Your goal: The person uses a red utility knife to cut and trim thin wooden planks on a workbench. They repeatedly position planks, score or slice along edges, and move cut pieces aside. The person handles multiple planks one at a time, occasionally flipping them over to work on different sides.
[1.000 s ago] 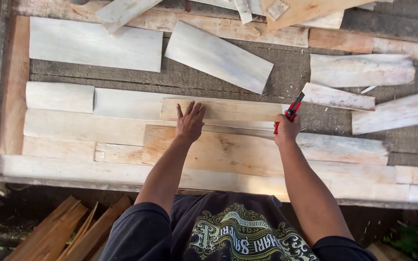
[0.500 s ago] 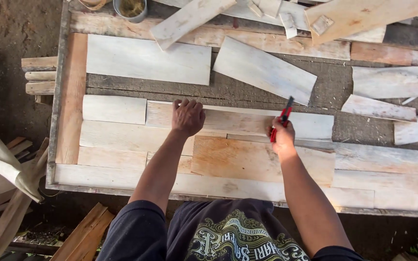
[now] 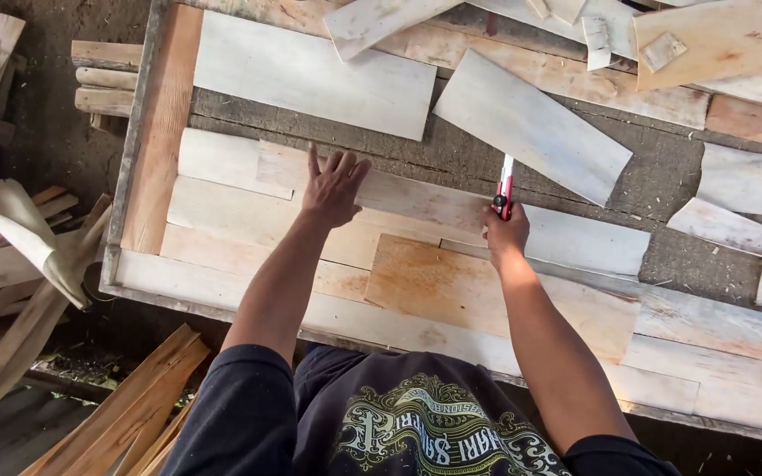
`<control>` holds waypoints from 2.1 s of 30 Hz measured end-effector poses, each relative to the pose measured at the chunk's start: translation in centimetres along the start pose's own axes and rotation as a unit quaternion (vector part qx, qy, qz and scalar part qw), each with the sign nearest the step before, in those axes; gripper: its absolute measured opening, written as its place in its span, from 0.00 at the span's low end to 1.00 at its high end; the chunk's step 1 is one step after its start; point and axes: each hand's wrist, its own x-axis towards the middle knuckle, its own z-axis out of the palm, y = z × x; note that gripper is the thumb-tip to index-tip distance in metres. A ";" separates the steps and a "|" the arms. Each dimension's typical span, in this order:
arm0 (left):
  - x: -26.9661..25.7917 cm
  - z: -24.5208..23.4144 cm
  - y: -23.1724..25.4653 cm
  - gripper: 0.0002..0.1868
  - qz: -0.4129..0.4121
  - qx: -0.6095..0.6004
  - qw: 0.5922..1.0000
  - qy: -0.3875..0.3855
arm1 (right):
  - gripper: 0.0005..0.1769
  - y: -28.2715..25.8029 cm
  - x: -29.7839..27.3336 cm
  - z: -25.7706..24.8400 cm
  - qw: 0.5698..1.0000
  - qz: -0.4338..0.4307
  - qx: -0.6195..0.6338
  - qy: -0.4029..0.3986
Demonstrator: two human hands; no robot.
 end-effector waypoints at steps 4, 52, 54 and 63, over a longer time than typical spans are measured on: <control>0.9 1.2 -5.0 0.47 -0.002 -0.022 1.000 0.005 | 0.11 -2.8 -1.0 3.8 1.000 -0.028 0.011 0.011; 7.0 8.2 -25.3 0.40 0.015 -0.155 0.988 -0.009 | 0.13 -7.8 -3.4 23.4 0.988 0.021 0.109 0.109; 6.9 7.9 -25.3 0.40 0.015 -0.149 0.989 -0.010 | 0.13 -7.7 -3.3 23.5 0.986 0.015 0.124 0.110; 6.8 7.4 -25.1 0.39 0.009 -0.141 0.990 -0.018 | 0.12 -6.9 -2.7 23.6 0.985 -0.012 0.127 0.116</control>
